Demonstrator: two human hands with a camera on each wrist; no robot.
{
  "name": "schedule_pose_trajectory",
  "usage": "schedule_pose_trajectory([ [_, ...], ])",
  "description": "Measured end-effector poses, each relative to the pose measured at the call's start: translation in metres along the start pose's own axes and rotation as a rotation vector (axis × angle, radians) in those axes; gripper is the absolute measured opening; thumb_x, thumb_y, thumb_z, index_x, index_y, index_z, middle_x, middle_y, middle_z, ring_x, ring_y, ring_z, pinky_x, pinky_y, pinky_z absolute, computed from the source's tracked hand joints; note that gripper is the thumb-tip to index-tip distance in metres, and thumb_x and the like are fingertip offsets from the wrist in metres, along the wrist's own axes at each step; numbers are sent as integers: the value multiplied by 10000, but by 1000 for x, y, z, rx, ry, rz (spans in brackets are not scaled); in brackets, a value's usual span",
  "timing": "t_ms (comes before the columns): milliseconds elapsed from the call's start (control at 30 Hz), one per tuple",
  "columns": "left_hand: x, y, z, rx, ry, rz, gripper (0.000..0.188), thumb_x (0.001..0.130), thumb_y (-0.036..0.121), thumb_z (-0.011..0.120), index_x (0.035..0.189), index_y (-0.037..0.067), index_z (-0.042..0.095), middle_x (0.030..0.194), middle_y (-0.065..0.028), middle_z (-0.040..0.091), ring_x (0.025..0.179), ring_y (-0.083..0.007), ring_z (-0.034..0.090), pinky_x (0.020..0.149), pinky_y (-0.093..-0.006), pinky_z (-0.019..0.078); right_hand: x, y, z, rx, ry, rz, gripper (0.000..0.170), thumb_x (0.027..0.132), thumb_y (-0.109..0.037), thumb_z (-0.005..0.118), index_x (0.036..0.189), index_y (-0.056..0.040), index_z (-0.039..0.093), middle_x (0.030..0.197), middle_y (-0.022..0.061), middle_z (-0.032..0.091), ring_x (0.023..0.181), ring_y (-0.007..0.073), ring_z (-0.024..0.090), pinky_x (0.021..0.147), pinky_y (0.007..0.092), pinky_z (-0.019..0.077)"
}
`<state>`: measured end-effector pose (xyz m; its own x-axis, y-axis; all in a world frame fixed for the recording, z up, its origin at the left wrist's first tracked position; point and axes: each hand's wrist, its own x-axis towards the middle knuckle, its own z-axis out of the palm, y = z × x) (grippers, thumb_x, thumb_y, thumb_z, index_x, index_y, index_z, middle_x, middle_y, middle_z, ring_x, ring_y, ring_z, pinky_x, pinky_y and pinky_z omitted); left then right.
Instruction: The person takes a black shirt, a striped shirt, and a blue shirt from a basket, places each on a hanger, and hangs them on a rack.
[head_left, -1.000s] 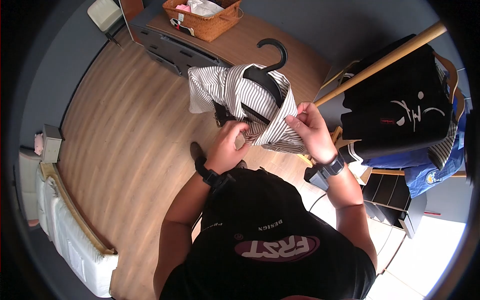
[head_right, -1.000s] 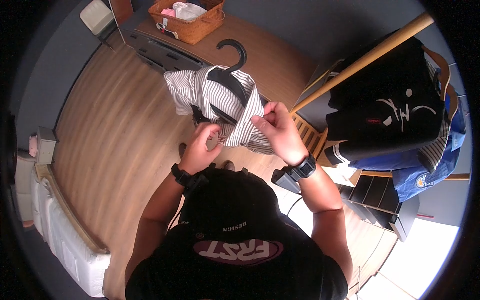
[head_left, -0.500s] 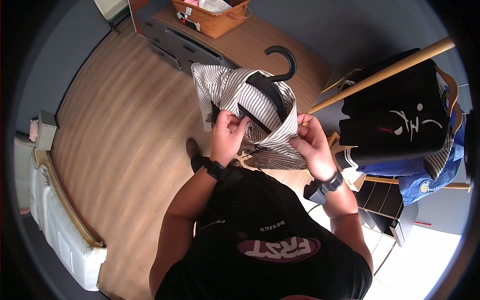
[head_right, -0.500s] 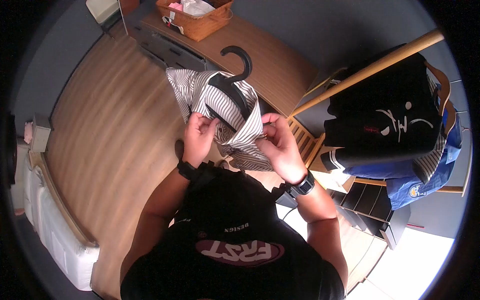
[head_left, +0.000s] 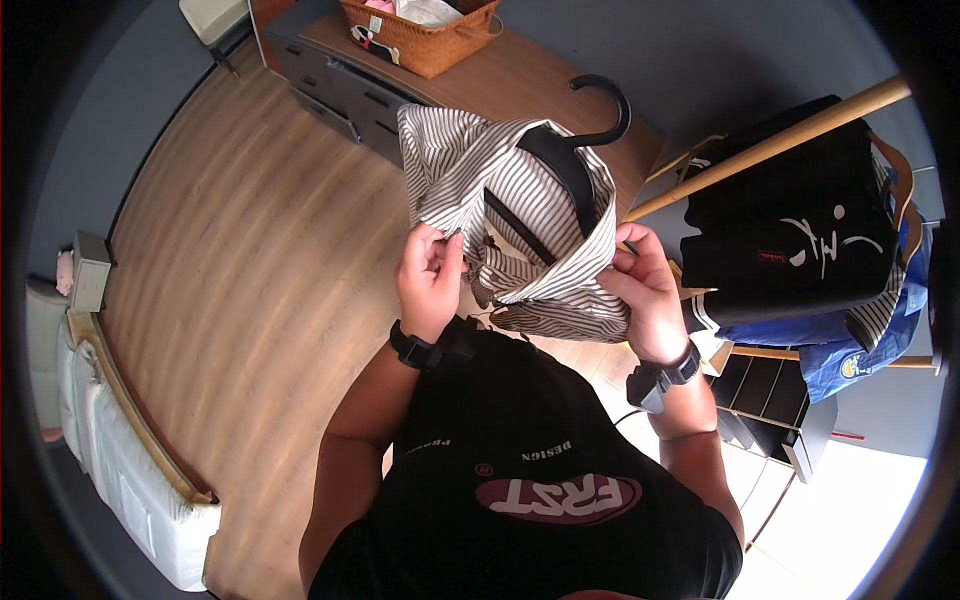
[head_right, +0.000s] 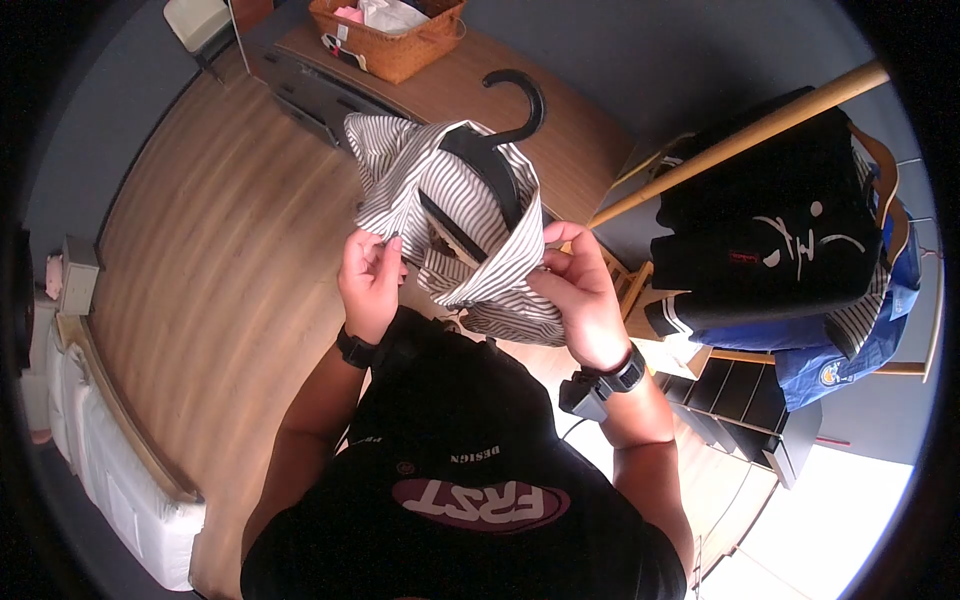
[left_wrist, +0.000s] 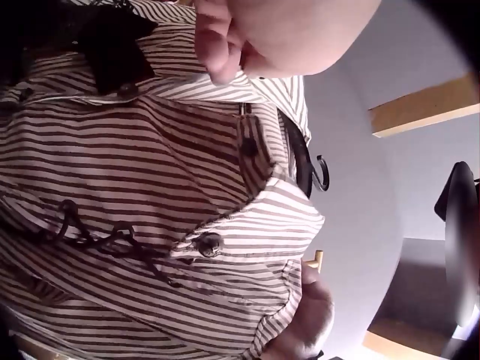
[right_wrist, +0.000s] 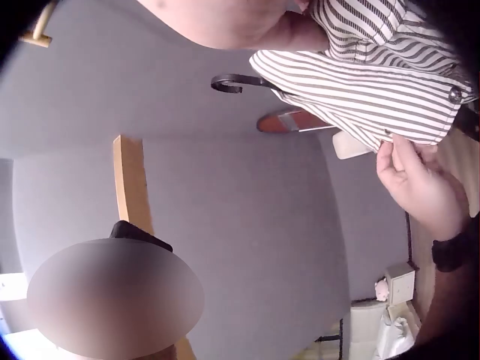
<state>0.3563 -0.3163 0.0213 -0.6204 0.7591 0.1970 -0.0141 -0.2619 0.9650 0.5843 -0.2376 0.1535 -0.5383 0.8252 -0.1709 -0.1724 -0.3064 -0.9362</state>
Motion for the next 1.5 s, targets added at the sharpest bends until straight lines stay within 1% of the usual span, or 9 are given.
schedule_pose_trajectory([
  [233, 9, 4, -22, 190, -239, 240, 357, 873, -84, 667, 1201, 3, 555, 1158, -135, 625, 922, -176, 647, 801, -310, 539, 11, -8, 22, -4, -23, -26, 394, 927, 155, 490, 1263, -43, 431, 1148, 146, 688, 1017, 172, 670, 908, 259, 498],
  [267, 15, 18, -26, 346, -331, 336, 480, 817, -46, 702, 1265, 30, 547, 1126, -143, 618, 878, -247, 645, 796, -349, 536, 13, -9, 25, -16, -37, -27, 387, 930, 156, 490, 1256, -44, 431, 1149, 145, 687, 1023, 171, 667, 912, 260, 498],
  [433, 24, 23, -24, 536, -498, 366, 332, 787, 68, 714, 1116, 66, 676, 977, -128, 607, 852, -323, 624, 770, -409, 529, 17, -12, 26, -120, -58, -63, 333, 941, 153, 508, 1197, -53, 459, 1139, 100, 669, 1047, 145, 637, 916, 250, 480],
  [567, 31, 22, -20, 368, -255, 147, 213, 774, 19, 731, 976, 32, 664, 898, -90, 575, 768, -238, 632, 687, -351, 537, 16, -6, 28, -256, -54, -86, 261, 956, 129, 539, 1127, -66, 512, 1064, 24, 629, 992, 97, 593, 881, 224, 453],
  [700, 36, 13, -9, 270, -83, 160, 232, 804, -16, 762, 857, 22, 539, 915, -77, 546, 706, -162, 596, 625, -295, 517, 8, -5, 36, -399, -11, -91, 155, 974, 79, 579, 1033, -65, 578, 987, -26, 578, 919, 71, 545, 847, 216, 437],
  [967, 49, 11, -9, 84, 18, -59, 96, 923, -9, 667, 973, 35, 598, 838, -35, 556, 664, -122, 535, 610, -277, 459, 5, -4, 52, -515, -2, -66, 202, 928, 125, 566, 887, -22, 699, 933, 24, 629, 890, 129, 598, 823, 251, 461],
  [1067, 53, 10, -24, 306, -196, 296, 180, 910, -41, 628, 1052, 55, 683, 885, -69, 556, 720, -189, 569, 663, -315, 475, 6, -3, 55, -492, 20, -40, 226, 913, 131, 562, 851, -9, 729, 964, 48, 653, 913, 149, 617, 836, 262, 463],
  [1233, 60, 17, -47, 337, -485, 266, 463, 757, -127, 548, 1135, 83, 714, 951, -107, 529, 799, -248, 583, 714, -366, 489, 8, -9, 57, -449, 28, -8, 220, 923, 126, 555, 857, 1, 724, 959, 56, 666, 914, 155, 630, 850, 266, 469],
  [1500, 74, 38, -58, 399, -606, 415, 393, 737, 12, 726, 1123, 85, 731, 993, -107, 576, 882, -254, 596, 747, -362, 517, 10, -20, 53, -469, -45, -38, 237, 938, 132, 546, 918, -4, 738, 956, 59, 674, 935, 162, 644, 868, 264, 477],
])
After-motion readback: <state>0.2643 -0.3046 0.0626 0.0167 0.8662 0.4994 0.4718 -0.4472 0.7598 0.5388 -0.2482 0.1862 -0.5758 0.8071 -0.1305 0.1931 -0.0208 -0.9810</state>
